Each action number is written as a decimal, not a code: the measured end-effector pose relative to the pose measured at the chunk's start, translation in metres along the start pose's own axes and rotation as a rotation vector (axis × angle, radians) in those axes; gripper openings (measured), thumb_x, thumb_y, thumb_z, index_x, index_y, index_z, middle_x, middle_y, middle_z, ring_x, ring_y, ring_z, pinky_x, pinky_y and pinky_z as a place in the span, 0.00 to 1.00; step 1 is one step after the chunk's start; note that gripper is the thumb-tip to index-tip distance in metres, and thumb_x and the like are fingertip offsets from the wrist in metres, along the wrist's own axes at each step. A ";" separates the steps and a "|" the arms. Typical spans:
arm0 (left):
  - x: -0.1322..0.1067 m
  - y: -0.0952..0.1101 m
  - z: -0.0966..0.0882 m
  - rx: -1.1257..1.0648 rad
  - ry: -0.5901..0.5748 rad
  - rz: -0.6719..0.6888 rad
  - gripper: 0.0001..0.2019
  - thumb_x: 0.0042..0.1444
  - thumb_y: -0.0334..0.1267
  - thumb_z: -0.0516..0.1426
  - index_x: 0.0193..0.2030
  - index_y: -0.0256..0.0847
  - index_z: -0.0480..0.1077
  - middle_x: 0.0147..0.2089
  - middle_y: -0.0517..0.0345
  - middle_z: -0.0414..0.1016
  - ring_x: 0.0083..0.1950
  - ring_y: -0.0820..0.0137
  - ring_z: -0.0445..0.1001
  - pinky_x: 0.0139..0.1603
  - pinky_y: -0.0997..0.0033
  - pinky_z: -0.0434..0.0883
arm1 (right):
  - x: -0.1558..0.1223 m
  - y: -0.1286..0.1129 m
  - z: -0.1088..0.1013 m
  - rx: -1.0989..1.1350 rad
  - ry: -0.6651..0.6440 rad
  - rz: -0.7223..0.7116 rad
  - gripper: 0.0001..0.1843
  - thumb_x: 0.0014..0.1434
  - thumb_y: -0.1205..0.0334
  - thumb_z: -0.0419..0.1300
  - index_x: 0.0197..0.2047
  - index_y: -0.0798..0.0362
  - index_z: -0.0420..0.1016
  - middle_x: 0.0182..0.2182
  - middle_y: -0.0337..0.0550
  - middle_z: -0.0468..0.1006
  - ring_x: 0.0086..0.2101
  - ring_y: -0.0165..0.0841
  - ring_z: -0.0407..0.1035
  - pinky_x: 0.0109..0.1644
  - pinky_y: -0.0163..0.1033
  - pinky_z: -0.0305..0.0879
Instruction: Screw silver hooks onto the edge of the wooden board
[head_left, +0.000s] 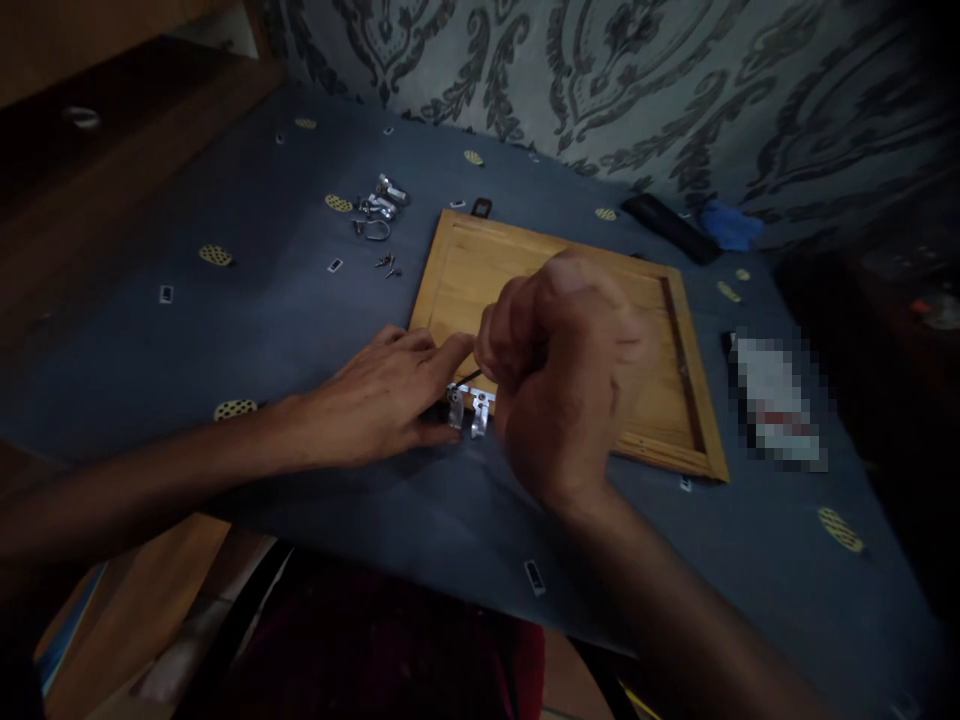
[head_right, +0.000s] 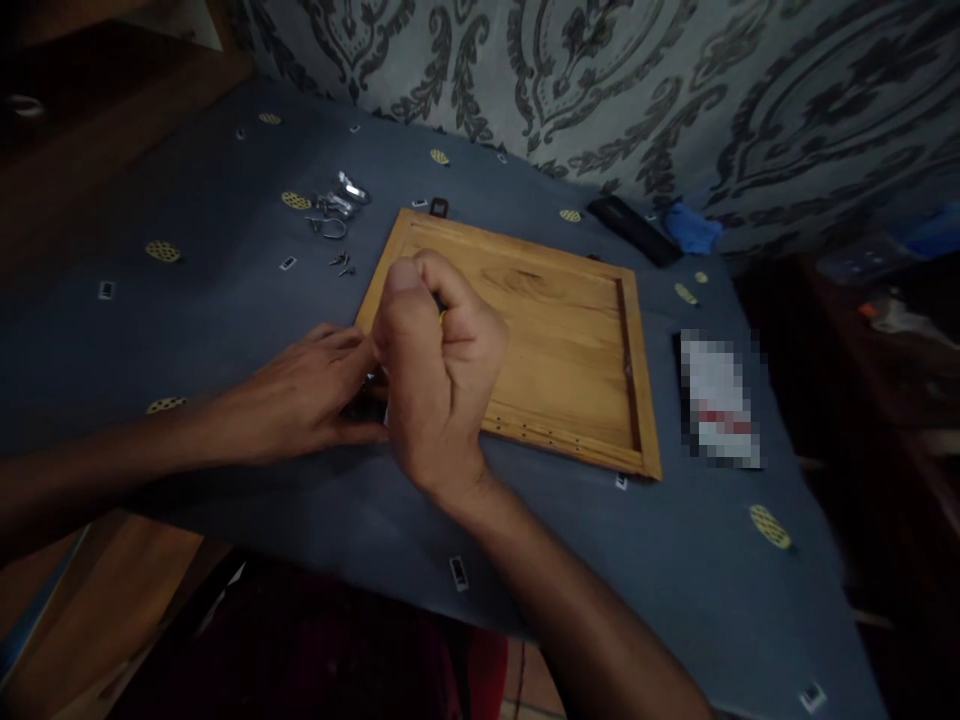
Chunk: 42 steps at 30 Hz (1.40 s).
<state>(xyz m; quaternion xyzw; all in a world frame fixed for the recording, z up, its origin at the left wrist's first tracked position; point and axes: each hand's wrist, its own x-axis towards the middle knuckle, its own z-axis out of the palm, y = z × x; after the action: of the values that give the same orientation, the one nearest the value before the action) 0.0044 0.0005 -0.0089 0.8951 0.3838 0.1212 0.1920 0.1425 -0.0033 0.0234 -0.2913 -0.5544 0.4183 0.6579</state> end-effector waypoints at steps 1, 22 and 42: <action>0.000 0.000 0.000 -0.004 -0.006 -0.005 0.28 0.59 0.47 0.65 0.59 0.42 0.58 0.46 0.52 0.77 0.51 0.55 0.74 0.51 0.56 0.66 | 0.002 -0.006 0.000 0.000 0.013 -0.006 0.23 0.65 0.64 0.59 0.20 0.48 0.56 0.18 0.32 0.53 0.19 0.29 0.47 0.23 0.38 0.49; -0.004 0.001 -0.002 0.007 0.004 -0.011 0.36 0.60 0.45 0.65 0.69 0.41 0.52 0.52 0.52 0.77 0.57 0.56 0.72 0.57 0.58 0.65 | -0.003 -0.023 -0.026 0.031 0.189 0.025 0.19 0.55 0.68 0.58 0.16 0.48 0.58 0.14 0.31 0.52 0.16 0.26 0.43 0.18 0.36 0.44; 0.006 0.015 0.009 -0.037 0.043 0.009 0.33 0.60 0.43 0.65 0.67 0.43 0.55 0.54 0.52 0.76 0.60 0.55 0.71 0.61 0.54 0.66 | -0.010 -0.020 -0.049 0.049 0.150 0.047 0.22 0.59 0.64 0.61 0.18 0.48 0.57 0.15 0.30 0.49 0.16 0.27 0.52 0.18 0.35 0.51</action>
<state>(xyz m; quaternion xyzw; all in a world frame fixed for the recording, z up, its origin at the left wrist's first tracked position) 0.0215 -0.0064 -0.0103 0.8904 0.3813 0.1483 0.1996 0.1949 -0.0178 0.0251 -0.3188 -0.4862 0.4240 0.6944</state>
